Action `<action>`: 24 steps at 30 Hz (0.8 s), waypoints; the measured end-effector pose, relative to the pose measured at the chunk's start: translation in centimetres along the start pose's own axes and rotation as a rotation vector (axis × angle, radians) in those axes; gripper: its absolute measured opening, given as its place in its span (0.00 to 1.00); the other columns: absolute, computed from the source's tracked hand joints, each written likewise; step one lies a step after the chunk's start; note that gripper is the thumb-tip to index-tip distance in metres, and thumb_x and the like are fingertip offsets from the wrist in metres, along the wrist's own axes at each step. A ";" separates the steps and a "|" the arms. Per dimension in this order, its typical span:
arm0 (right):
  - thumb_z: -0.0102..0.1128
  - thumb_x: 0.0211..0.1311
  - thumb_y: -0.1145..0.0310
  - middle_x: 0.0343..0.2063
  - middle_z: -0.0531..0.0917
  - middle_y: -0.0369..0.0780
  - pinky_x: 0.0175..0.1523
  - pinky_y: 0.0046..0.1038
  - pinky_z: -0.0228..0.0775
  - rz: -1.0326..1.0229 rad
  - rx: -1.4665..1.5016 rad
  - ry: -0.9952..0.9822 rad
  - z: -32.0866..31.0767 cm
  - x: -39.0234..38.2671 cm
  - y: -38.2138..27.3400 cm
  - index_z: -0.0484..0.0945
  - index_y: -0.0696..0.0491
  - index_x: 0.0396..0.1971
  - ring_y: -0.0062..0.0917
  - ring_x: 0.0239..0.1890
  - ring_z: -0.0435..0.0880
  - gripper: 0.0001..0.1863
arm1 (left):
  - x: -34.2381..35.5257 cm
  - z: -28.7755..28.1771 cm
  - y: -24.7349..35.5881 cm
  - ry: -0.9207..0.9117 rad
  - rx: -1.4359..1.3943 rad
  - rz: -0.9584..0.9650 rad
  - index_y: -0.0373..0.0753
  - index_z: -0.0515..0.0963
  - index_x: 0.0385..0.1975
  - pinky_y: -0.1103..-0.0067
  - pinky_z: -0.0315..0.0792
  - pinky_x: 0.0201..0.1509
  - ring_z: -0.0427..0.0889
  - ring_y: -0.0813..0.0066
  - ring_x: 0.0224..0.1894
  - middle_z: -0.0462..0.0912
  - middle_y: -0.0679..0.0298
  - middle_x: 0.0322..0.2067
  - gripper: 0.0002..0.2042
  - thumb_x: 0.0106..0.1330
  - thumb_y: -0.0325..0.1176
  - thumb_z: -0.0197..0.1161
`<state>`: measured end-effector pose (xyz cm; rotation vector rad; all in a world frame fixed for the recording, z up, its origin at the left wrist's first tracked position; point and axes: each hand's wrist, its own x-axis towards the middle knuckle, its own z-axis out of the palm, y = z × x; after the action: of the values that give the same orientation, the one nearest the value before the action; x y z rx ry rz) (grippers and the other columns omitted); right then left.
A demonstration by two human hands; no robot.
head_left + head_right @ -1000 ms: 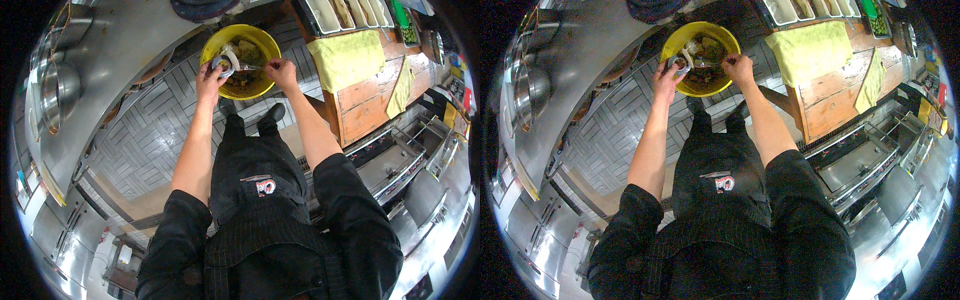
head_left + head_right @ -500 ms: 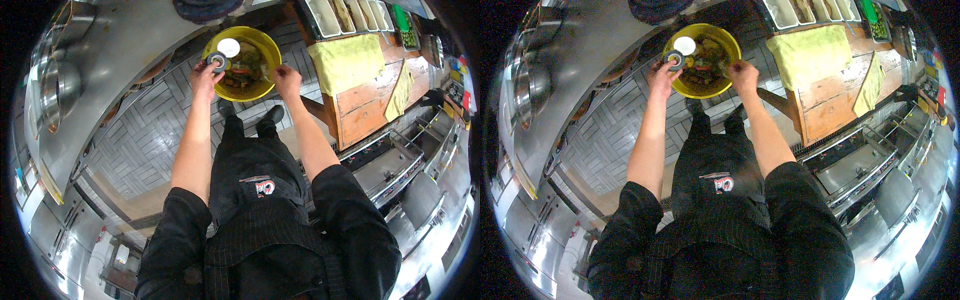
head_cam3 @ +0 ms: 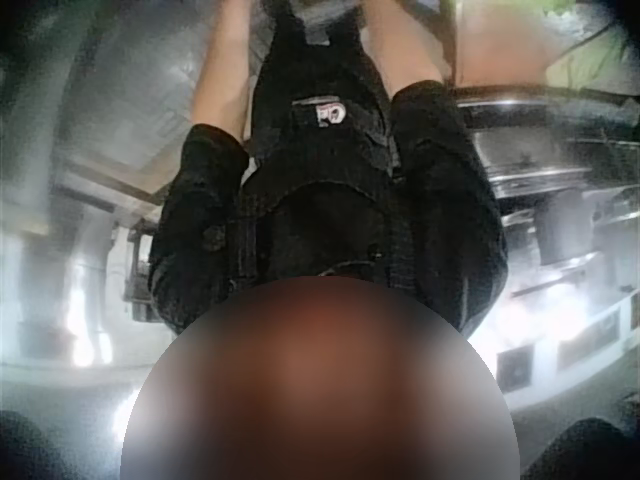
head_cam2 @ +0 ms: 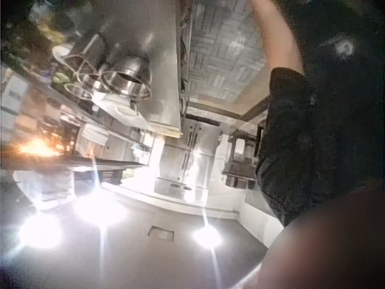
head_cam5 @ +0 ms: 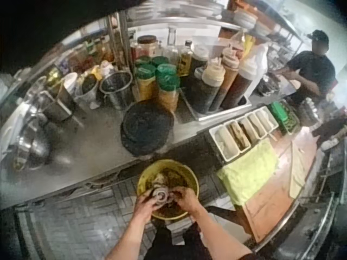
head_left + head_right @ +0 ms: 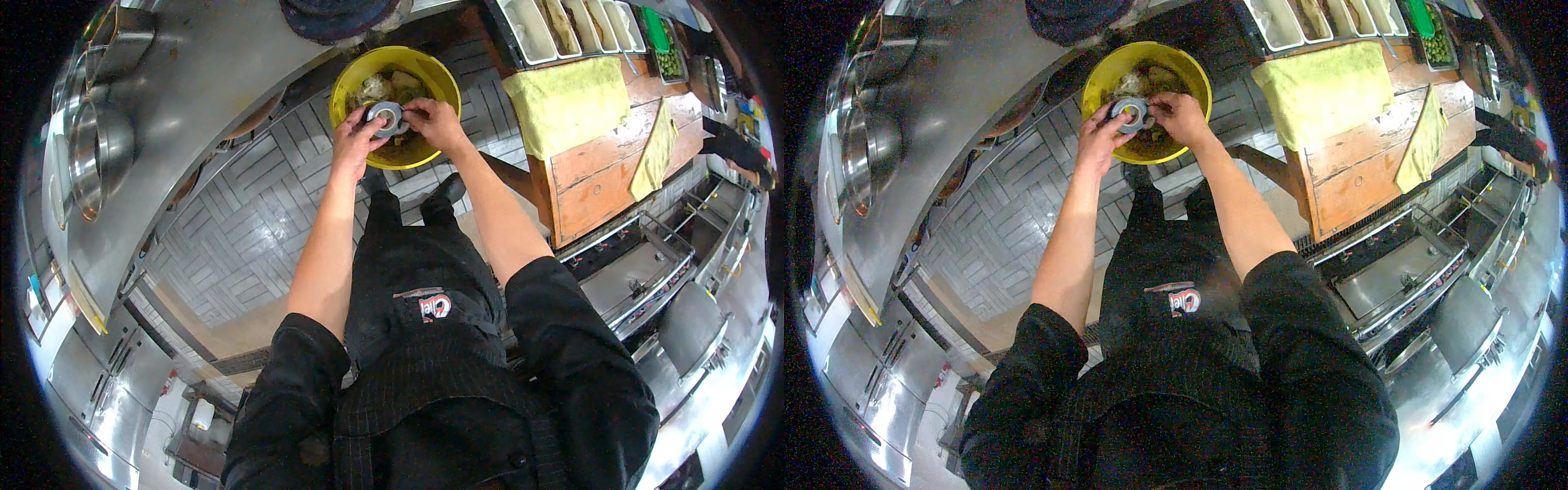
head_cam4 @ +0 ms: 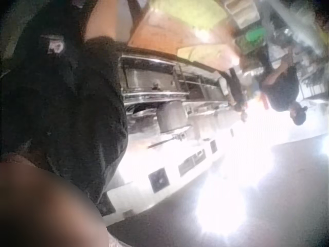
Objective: The person removes a small black cap from a gas line, discards it, and then wraps black tape around the exposed pipe section. They then use a long-handled lighter to ignite the gas line, producing a flame, and finally place the lighter on the counter.
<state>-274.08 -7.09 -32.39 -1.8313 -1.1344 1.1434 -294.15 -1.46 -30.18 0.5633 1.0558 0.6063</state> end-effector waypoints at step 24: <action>0.68 0.68 0.71 0.48 0.85 0.35 0.55 0.26 0.76 -0.218 0.552 0.446 -11.4 -20.2 -17.1 0.81 0.57 0.55 0.20 0.46 0.83 0.18 | -14.6 16.4 8.4 -0.524 -0.062 0.016 0.44 0.64 0.72 0.69 0.80 0.55 0.81 0.74 0.54 0.79 0.64 0.58 0.29 0.79 0.55 0.49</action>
<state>-273.61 -20.29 -6.80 -1.3924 -0.6541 0.7660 -286.00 -7.88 -9.13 0.6332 0.5374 0.4670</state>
